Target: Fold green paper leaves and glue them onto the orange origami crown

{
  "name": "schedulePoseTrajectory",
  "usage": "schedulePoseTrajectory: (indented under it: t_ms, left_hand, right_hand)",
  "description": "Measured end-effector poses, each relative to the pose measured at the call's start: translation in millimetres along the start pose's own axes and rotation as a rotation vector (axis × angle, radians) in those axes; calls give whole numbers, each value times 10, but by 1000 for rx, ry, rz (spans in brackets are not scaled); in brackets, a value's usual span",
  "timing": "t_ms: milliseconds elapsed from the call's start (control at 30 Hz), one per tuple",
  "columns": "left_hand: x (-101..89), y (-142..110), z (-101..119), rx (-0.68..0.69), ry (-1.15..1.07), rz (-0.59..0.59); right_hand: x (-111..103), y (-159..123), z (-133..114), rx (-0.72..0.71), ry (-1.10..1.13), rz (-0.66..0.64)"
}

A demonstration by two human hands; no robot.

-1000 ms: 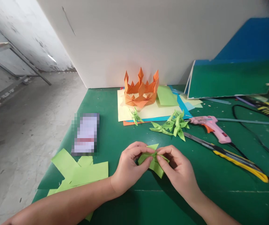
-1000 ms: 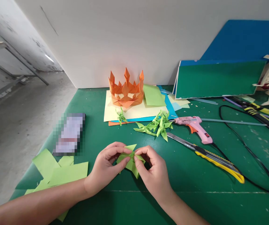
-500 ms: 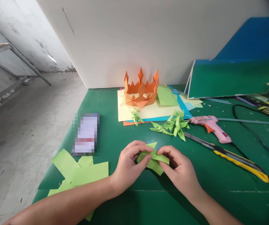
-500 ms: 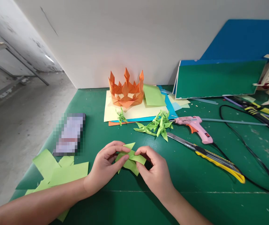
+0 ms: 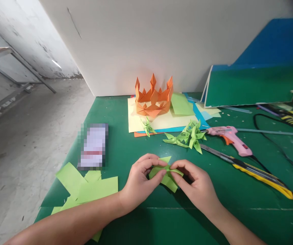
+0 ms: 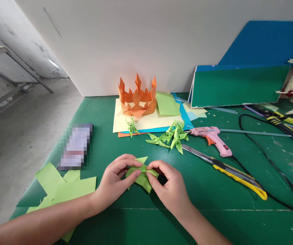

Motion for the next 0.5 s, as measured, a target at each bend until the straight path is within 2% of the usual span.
schedulePoseTrajectory:
  t_ms: [500]
  left_hand:
    - [26,12,7,67,47,-11]
  right_hand:
    - [66,-4,-8,83,142,77]
Point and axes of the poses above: each hand's wrist, its own y-axis towards the middle knuckle, its own x-axis out of the palm, z = x × y, the point moved 1 cm from there along y, towards the middle knuckle, and after that the axes turned 6 degrees about -x, right-handed, at the moved point
